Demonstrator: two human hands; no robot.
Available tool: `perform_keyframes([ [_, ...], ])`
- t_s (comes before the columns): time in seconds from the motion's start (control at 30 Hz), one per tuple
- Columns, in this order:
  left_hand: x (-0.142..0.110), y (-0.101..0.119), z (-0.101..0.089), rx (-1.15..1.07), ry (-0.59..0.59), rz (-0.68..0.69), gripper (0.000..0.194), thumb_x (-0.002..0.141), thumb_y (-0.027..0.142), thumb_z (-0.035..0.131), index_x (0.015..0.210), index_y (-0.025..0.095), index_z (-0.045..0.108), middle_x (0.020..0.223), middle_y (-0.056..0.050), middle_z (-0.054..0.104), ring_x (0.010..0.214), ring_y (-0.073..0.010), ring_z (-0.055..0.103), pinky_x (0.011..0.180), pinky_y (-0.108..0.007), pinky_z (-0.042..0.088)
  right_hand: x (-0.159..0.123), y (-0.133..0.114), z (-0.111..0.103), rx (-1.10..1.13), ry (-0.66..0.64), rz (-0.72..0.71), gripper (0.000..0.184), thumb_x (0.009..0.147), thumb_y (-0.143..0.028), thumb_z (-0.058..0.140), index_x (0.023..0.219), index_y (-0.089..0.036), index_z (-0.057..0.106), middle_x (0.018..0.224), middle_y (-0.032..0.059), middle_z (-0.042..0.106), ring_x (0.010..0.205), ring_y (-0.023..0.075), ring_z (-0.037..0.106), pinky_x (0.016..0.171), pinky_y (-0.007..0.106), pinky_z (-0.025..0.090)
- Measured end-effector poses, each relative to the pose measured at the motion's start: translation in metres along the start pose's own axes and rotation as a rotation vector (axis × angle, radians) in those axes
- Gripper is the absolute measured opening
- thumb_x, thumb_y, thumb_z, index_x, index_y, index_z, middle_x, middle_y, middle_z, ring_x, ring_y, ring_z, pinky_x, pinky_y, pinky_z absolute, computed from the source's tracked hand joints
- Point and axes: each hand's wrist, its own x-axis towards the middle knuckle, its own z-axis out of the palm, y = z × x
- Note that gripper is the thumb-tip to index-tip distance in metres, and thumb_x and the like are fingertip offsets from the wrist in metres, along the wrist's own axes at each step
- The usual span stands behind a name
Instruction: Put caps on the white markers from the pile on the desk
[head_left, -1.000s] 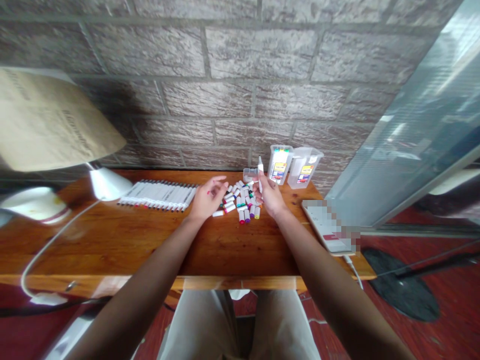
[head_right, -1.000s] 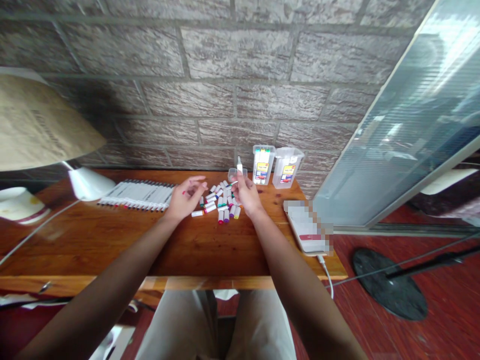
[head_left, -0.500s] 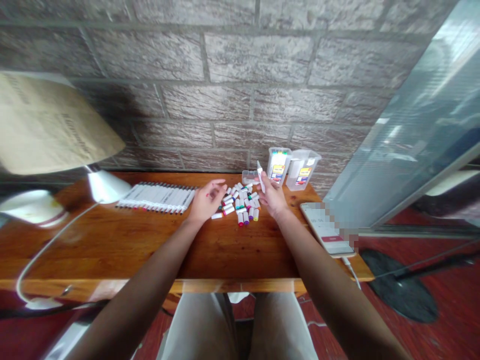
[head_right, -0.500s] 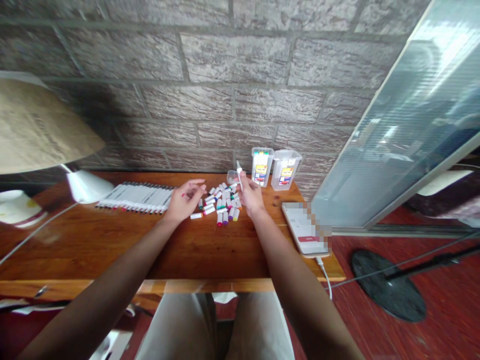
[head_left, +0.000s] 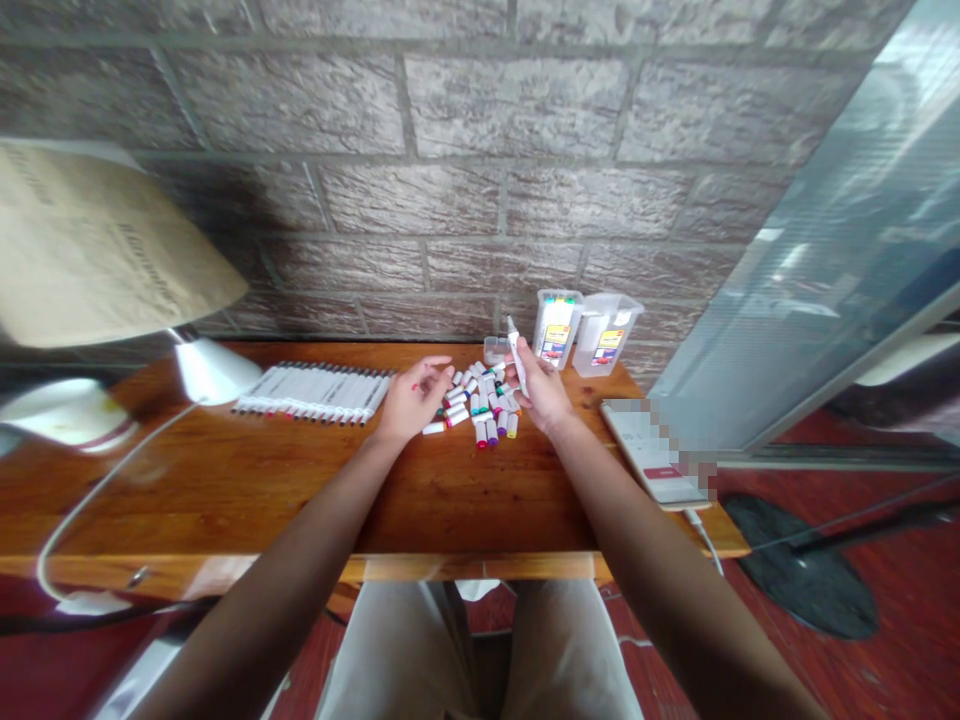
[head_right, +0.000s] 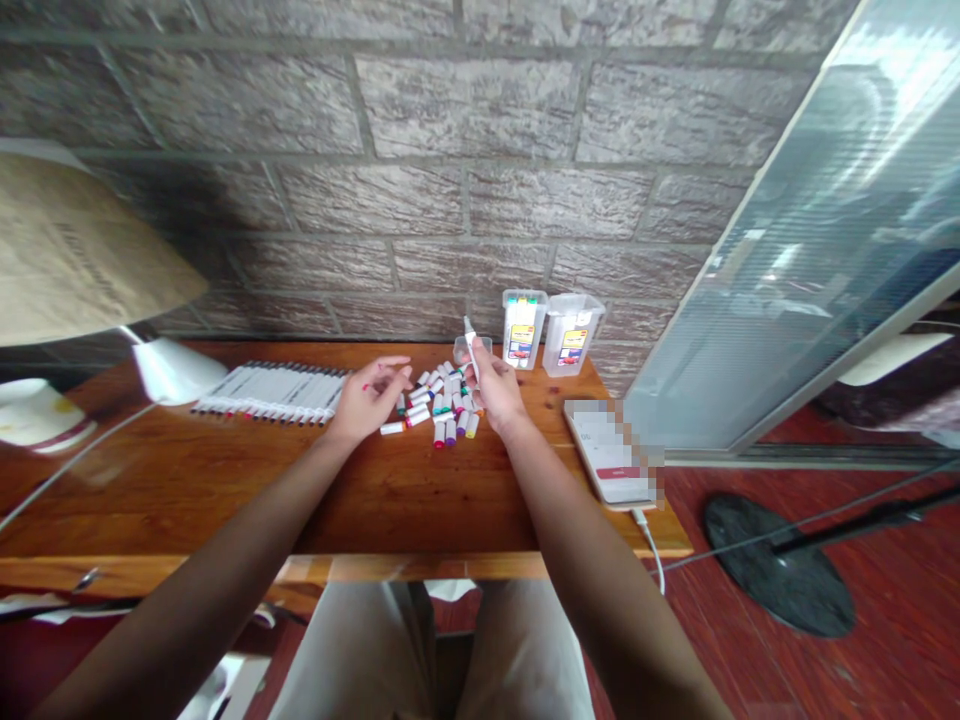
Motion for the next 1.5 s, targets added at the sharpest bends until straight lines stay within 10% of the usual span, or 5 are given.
perform_keyframes([
  [0.37,0.0,-0.0006,-0.0001,-0.012,-0.018,-0.013,0.037,0.09,0.048,0.058,0.111,0.018,0.067,0.076,-0.004,0.074,0.06,-0.0132,0.065,0.06,-0.023,0.05,-0.0037,-0.0005,0.0,0.02,-0.112,0.035,0.058,0.069,-0.068,0.071,0.102,-0.021,0.069,0.057,-0.0087,0.039,0.042,0.0034,0.019,0.038,0.021,0.007],
  [1.5,-0.001,0.0016,0.0007,0.036,-0.052,-0.001,0.037,0.091,0.048,0.057,0.11,0.018,0.068,0.074,-0.004,0.074,0.062,-0.0148,0.066,0.061,-0.025,0.049,-0.0005,0.0014,0.0036,0.159,-0.192,0.237,0.057,0.075,-0.074,0.063,0.074,-0.018,0.053,0.056,-0.0056,0.047,0.038,0.0031,0.031,0.03,0.016,0.011],
])
